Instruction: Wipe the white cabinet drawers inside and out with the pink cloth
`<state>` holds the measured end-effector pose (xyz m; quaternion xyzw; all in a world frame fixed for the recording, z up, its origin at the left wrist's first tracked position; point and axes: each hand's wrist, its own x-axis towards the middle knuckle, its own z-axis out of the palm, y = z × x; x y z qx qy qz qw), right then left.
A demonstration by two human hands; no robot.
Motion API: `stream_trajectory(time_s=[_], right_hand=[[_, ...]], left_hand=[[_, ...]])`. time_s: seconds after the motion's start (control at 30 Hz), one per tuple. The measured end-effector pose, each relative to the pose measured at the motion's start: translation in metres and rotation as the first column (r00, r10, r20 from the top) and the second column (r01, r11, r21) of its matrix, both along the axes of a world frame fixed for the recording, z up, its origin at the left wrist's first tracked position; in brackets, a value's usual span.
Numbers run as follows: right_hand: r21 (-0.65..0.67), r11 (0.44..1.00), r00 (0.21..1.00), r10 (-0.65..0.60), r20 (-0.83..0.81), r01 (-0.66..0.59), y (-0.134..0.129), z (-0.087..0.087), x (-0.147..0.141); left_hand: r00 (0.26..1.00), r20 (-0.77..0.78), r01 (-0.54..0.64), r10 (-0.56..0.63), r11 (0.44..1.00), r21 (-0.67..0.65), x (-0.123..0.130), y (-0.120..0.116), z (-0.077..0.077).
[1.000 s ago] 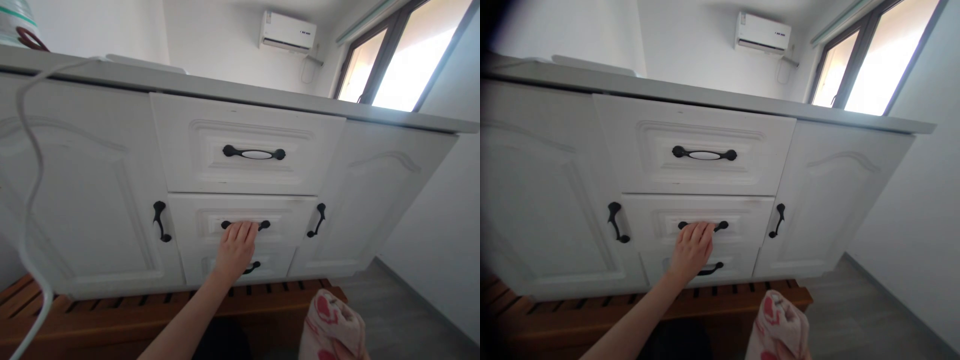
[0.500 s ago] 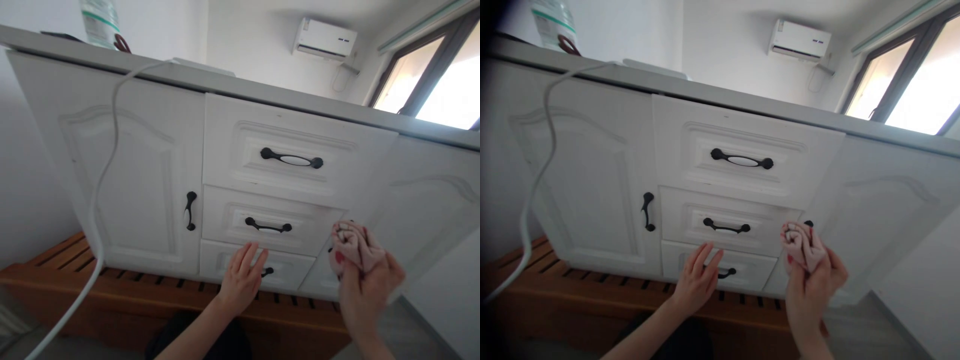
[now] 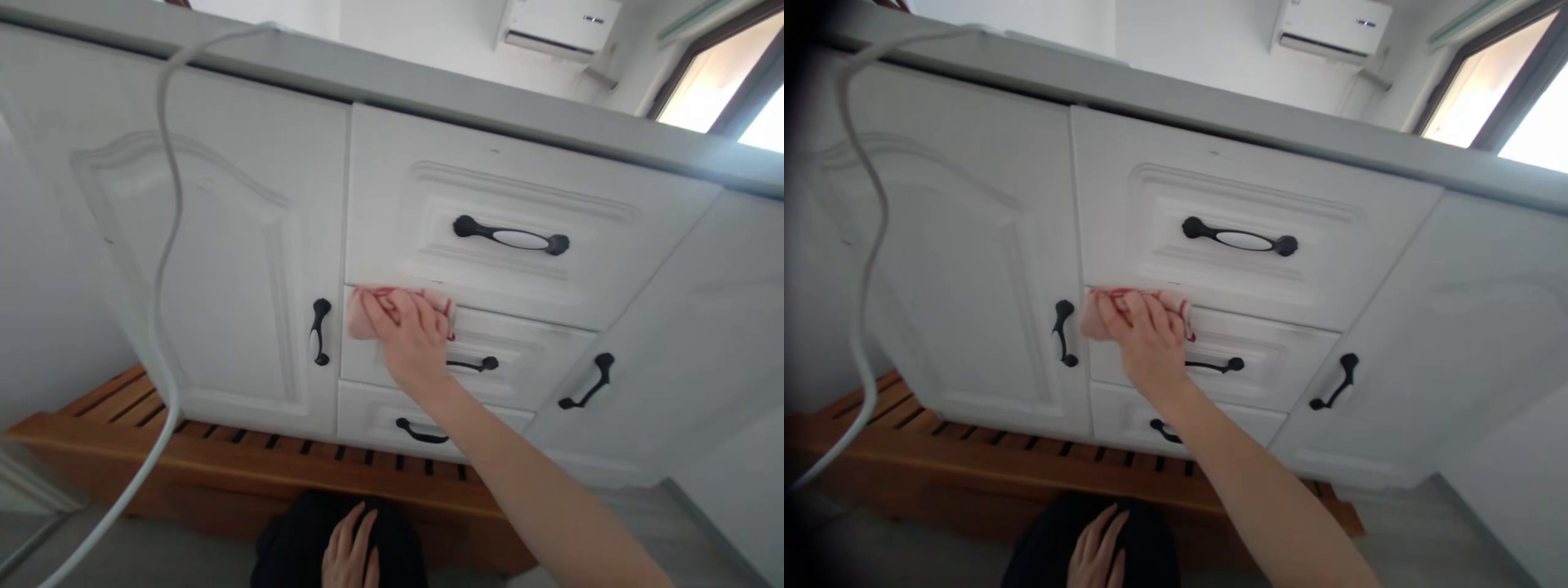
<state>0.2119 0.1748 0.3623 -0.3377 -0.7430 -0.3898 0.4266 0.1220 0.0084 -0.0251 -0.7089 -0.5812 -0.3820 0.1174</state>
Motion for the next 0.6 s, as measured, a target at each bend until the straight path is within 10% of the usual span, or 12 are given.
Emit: stream_trajectory(time_s=[0.2, 0.47, 0.6], right_hand=[[-0.065, 0.993, 0.988, 0.108, 0.107, -0.101, 0.011, 0.0, -0.04], [-0.264, 0.954, 0.889, 0.238, 0.391, -0.139, -0.002, -0.098, -0.006], [-0.283, 0.946, 0.849, 0.276, 0.451, -0.158, -0.01, -0.113, 0.017]], left_hand=[[0.997, 0.076, 0.038, -0.032, 0.996, -0.076, -0.003, -0.004, 0.018], [0.988, 0.139, 0.082, -0.059, 0.984, -0.16, -0.004, -0.01, 0.024], [0.99, 0.131, 0.06, -0.044, 0.99, -0.125, -0.006, -0.007, 0.017]])
